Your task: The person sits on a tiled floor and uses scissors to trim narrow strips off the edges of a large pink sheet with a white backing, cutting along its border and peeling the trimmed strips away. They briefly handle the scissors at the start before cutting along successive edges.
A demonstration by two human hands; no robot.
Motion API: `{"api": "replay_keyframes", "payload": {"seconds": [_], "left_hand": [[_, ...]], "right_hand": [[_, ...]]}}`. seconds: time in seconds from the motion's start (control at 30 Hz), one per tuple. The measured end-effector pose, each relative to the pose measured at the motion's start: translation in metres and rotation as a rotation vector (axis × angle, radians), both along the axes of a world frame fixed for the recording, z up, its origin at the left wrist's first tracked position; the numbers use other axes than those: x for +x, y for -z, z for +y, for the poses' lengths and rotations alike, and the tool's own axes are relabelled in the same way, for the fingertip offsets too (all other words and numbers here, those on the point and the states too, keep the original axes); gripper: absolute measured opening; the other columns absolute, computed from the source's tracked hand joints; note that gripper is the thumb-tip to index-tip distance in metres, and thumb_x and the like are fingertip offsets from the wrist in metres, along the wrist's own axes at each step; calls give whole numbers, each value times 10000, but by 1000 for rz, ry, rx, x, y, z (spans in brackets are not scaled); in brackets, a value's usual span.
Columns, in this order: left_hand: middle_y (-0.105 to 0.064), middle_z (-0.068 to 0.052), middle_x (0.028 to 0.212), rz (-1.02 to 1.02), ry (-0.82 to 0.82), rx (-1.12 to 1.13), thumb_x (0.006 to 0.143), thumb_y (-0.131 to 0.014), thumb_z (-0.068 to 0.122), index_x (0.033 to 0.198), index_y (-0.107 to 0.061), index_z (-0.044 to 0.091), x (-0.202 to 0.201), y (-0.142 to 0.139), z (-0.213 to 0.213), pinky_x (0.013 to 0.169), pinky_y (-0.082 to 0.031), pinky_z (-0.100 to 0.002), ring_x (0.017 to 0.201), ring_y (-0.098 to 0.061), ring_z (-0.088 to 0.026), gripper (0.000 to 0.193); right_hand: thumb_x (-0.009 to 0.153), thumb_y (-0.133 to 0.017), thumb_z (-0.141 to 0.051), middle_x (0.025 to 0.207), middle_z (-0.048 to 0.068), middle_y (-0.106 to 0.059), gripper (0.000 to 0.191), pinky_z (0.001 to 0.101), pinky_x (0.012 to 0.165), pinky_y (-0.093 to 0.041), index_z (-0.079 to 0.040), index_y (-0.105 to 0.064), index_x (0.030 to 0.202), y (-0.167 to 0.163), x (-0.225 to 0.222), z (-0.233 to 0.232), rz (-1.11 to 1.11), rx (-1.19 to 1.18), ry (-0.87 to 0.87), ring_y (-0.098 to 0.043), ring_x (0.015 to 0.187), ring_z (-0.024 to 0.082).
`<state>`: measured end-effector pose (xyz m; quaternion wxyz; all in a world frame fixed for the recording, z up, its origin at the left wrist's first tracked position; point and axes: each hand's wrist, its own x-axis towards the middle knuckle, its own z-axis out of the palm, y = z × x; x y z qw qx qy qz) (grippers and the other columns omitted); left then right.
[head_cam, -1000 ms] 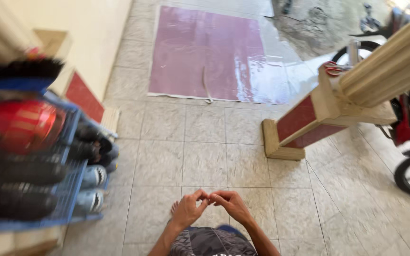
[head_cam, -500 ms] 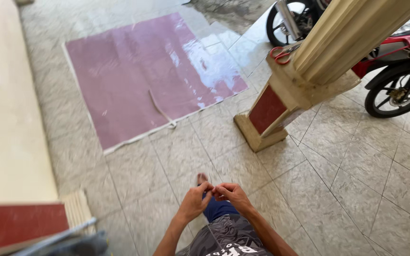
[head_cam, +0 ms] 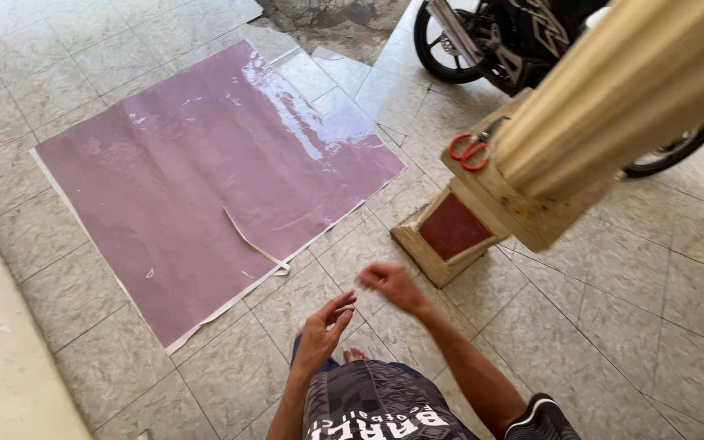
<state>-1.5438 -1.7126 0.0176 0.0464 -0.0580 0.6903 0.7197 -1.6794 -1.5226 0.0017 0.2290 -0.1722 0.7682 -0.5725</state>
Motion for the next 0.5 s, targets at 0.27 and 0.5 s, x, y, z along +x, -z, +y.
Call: {"api": "replay_keyframes", "payload": {"seconds": [0.27, 0.5], "left_hand": [[-789, -79, 1194, -168, -167, -49, 972, -643, 155, 1281, -680, 36, -99, 58, -120, 958, -563, -285, 1104, -744, -148, 334], [-787, -136, 1094, -244, -250, -401, 918, -671, 229, 1215, -723, 74, -168, 66, -271, 914, -588, -348, 1016, -771, -238, 338]], "right_hand": [[1060, -697, -301, 987, 0, -685, 245, 262, 742, -511, -77, -690, 1162, -16, -282, 35, 157, -232, 774, -621, 862, 97], [874, -851, -371, 1059, 212, -737, 422, 478, 872, -530, -19, -752, 1084, -19, -354, 10, 407, 880, 980, -701, 976, 378]]}}
